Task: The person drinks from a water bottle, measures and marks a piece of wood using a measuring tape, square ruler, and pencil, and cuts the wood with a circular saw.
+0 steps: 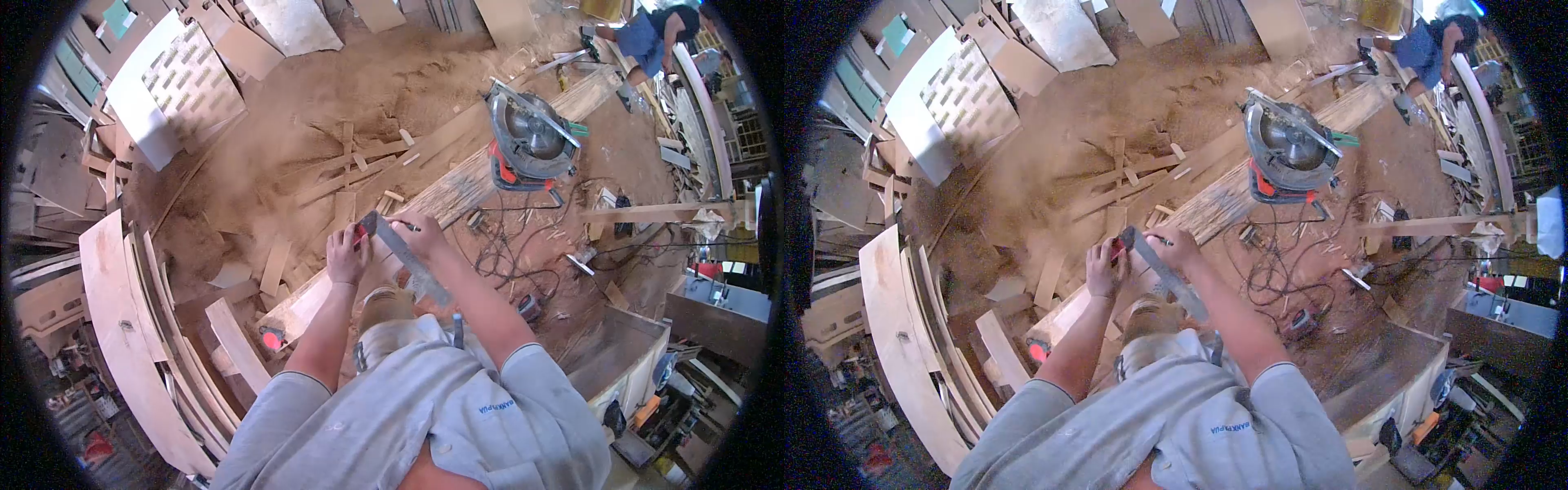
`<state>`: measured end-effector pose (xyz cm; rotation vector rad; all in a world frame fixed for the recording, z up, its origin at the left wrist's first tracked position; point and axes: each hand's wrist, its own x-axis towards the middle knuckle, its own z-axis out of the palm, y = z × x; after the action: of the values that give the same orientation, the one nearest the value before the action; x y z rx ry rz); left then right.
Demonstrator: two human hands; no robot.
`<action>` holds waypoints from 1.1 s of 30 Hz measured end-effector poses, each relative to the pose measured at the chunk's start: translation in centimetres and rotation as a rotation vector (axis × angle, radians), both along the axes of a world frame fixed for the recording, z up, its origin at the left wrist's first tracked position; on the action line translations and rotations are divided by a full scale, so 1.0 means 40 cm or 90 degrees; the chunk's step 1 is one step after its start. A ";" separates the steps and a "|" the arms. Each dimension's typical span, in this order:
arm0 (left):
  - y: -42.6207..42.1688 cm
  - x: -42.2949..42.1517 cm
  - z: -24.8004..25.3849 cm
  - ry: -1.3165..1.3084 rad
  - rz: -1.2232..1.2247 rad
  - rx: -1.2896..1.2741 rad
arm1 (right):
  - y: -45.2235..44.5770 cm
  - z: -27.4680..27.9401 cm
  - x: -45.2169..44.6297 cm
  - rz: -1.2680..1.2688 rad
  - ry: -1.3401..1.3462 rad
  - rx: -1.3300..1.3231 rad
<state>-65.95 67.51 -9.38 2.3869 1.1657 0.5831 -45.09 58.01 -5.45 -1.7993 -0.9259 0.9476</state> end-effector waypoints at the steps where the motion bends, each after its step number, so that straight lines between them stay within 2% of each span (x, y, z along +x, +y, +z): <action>1: 0.000 0.000 -0.001 -0.001 0.000 0.000 | -0.013 0.003 0.001 0.018 -0.036 0.032; 3: 0.000 0.000 -0.006 -0.006 0.003 0.002 | -0.037 0.005 -0.001 0.053 -0.104 0.096; 6: -0.005 0.001 0.004 -0.010 0.006 0.005 | -0.119 0.029 -0.005 0.034 -0.056 0.041; 9: -0.004 0.003 -0.001 -0.012 0.008 0.001 | -0.233 0.062 0.010 0.107 -0.138 0.011; 12: -0.004 -0.003 -0.002 -0.026 0.005 -0.015 | -0.310 0.113 -0.011 0.052 -0.115 -0.122; 15: -0.004 0.004 0.012 -0.026 0.001 -0.020 | -0.321 0.072 -0.073 -0.118 -0.084 -0.070; 18: -0.010 0.004 0.010 -0.025 0.000 -0.021 | -0.295 0.017 -0.125 -0.033 -0.179 -0.137; 21: -0.001 -0.005 -0.002 -0.019 -0.022 -0.049 | -0.298 -0.008 -0.142 -0.084 -0.114 -0.035; 24: -0.009 -0.004 0.001 -0.061 -0.003 0.012 | -0.307 -0.008 -0.120 -0.208 -0.126 0.012; 30: -0.007 -0.005 0.000 -0.009 -0.006 0.008 | -0.289 -0.066 -0.010 -0.513 -0.233 -0.033; 33: -0.003 -0.008 -0.011 0.012 -0.008 0.005 | -0.302 -0.113 0.030 -0.542 -0.289 0.017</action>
<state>-66.28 67.40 -9.82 2.4095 1.1574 0.5628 -43.89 45.95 -9.97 -2.1334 -0.3278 -0.0108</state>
